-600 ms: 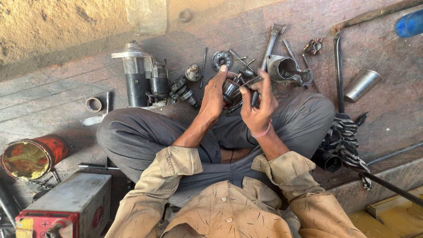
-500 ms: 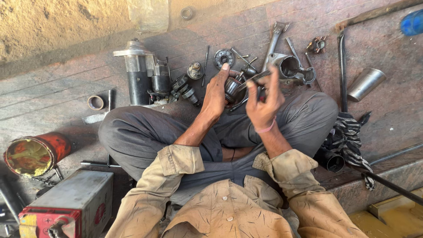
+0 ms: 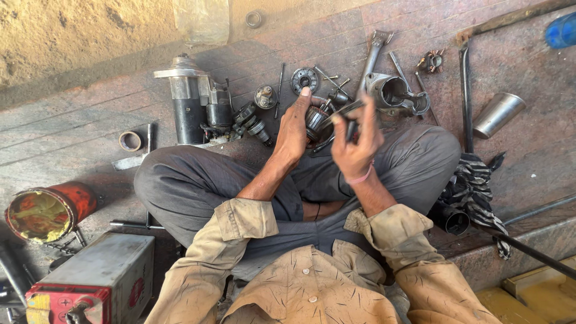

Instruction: The person sits cross-legged on the ground repairing a starter motor. They hold the armature assembly, use a screwdriver to work on the commutator and brush area, and handle small metal components and parts laid out on the ground around them.

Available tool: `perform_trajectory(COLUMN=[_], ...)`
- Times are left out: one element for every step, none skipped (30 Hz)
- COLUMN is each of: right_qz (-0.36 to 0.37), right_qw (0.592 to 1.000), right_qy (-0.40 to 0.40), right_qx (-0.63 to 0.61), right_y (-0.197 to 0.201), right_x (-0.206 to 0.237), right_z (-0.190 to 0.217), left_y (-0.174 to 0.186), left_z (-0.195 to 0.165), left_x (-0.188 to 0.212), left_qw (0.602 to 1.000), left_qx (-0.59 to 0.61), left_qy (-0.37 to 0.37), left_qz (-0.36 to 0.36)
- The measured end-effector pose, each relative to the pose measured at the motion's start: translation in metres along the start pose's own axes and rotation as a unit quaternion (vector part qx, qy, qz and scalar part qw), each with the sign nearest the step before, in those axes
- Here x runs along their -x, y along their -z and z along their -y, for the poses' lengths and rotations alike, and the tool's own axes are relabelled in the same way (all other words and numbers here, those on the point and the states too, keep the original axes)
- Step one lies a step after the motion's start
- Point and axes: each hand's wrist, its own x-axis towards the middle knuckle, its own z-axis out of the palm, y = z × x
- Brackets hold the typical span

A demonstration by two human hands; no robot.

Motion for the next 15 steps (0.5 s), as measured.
perform_trajectory(right_qz=[0.002, 0.004, 0.005, 0.012, 0.02, 0.027, 0.019, 0.012, 0.006, 0.003, -0.002, -0.006, 0.0, 0.006, 0.012], right_qw=[1.0, 0.999, 0.998, 0.999, 0.999, 1.0, 0.999, 0.999, 0.999, 0.999, 1.0, 1.0, 1.0, 1.0, 1.0], right_qy=[-0.018, -0.036, -0.052, -0.039, -0.026, -0.013, -0.026, -0.038, -0.051, -0.034, -0.015, 0.004, 0.005, 0.004, 0.002], right_qx=[-0.009, -0.016, -0.023, -0.016, -0.009, -0.004, -0.006, -0.008, -0.008, 0.003, 0.014, 0.026, 0.02, 0.012, 0.004], right_y=[0.0009, 0.0031, 0.0037, 0.0039, 0.0043, 0.0041, 0.0028, 0.0026, 0.0036, 0.0045, 0.0035, 0.0029, 0.0022, 0.0017, 0.0007], right_x=[0.0002, 0.0, -0.0011, -0.0011, 0.0009, 0.0021, 0.001, -0.0015, -0.0019, 0.0, 0.0011, 0.0009, 0.0006, 0.0008, 0.0012], right_z=[0.0008, 0.0004, 0.0006, 0.0017, 0.0038, 0.0047, 0.0036, 0.0003, -0.0016, -0.0017, -0.0013, -0.0025, -0.0037, -0.0047, -0.0047], left_y=[0.0006, -0.0001, 0.0004, 0.0, -0.0004, -0.0006, 0.001, 0.0014, 0.0007, -0.0005, -0.0002, -0.0007, -0.0012, -0.0018, -0.0012], left_z=[0.0004, 0.0006, -0.0003, -0.001, -0.0012, -0.0016, -0.0023, -0.0028, -0.0027, -0.0026, -0.0034, -0.004, -0.0044, -0.0046, -0.0047], left_x=[0.0009, 0.0005, 0.0, 0.0, 0.0009, 0.0015, 0.0015, 0.0014, 0.0019, 0.0028, 0.0034, 0.0033, 0.0032, 0.0031, 0.0035], left_qw=[0.999, 0.998, 0.995, 0.995, 0.995, 0.994, 0.993, 0.992, 0.991, 0.993, 0.994, 0.995, 0.995, 0.995, 0.995], left_qx=[-0.03, -0.06, -0.09, -0.089, -0.089, -0.09, -0.1, -0.11, -0.119, -0.111, -0.102, -0.093, -0.09, -0.088, -0.086], left_qy=[-0.011, -0.022, -0.035, -0.042, -0.048, -0.054, -0.055, -0.055, -0.055, -0.047, -0.041, -0.035, -0.04, -0.045, -0.047], left_qz=[-0.006, -0.011, -0.015, -0.012, -0.008, -0.006, -0.007, -0.009, -0.009, -0.007, -0.005, -0.002, -0.004, -0.006, -0.009])
